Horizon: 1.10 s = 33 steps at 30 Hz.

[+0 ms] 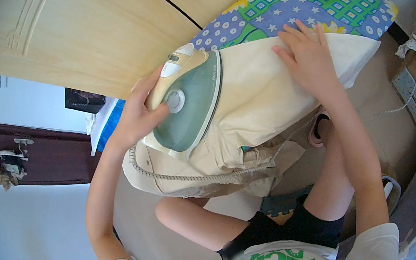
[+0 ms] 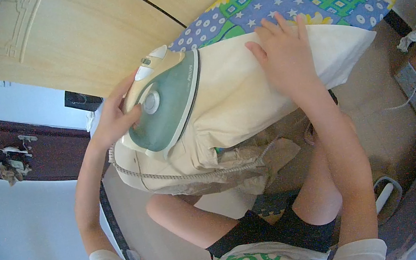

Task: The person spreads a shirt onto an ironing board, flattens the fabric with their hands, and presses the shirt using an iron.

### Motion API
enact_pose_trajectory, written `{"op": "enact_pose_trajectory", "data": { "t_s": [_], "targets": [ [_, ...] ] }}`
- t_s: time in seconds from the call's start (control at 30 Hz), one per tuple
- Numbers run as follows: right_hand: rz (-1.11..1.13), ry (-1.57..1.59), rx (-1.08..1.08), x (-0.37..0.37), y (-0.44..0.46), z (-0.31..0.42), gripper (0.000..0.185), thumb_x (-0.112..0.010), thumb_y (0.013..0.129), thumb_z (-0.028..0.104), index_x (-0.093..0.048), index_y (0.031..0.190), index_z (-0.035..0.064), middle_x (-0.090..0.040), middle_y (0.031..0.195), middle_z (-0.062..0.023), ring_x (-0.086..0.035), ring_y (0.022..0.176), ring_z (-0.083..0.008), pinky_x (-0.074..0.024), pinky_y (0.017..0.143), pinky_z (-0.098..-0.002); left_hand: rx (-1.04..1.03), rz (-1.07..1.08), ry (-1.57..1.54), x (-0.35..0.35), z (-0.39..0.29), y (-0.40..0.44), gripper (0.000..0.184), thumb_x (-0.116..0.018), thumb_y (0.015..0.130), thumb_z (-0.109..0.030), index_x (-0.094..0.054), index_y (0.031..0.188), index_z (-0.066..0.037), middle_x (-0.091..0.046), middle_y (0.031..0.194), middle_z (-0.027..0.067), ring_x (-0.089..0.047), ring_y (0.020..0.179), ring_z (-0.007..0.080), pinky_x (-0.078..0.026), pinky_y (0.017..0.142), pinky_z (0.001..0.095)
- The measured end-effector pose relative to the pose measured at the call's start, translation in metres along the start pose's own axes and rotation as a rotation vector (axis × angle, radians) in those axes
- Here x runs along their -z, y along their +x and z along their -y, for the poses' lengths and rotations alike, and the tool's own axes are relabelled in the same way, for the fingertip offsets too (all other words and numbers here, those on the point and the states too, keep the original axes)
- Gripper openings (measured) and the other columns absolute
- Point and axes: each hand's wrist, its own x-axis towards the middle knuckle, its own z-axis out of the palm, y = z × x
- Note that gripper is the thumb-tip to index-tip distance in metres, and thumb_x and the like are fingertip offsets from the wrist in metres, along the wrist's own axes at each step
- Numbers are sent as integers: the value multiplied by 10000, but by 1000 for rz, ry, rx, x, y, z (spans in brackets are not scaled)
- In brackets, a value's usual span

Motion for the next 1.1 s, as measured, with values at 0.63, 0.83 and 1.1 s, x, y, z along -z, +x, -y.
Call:
{"op": "enact_pose_trajectory", "data": {
  "t_s": [0.63,0.83,1.1],
  "targets": [
    [-121,81,-33,2,4,-4,410,-457,901,390,-611,1099,65,-580,1175,-118,-407,1234,-301,-179,1055,-527,144,-128,16,19,9,-13,644,-524,711,70,-408,1334,-42,-564,1041,77,-528,622,76,-453,537,219],
    [-127,86,-55,1,4,-8,420,-458,900,396,-612,1094,57,-583,1170,-125,-406,1237,-304,-175,1057,-528,238,-107,-63,13,10,-14,642,-511,713,79,-405,1335,-36,-566,1089,87,-536,649,64,-464,550,202],
    [-145,95,-44,0,5,-9,411,-463,899,389,-613,1084,53,-584,1163,-133,-404,1236,-310,-175,1054,-533,208,-87,-84,7,7,-13,626,-514,752,73,-376,1351,-40,-562,1064,83,-530,612,66,-462,509,211]
  ]
}}
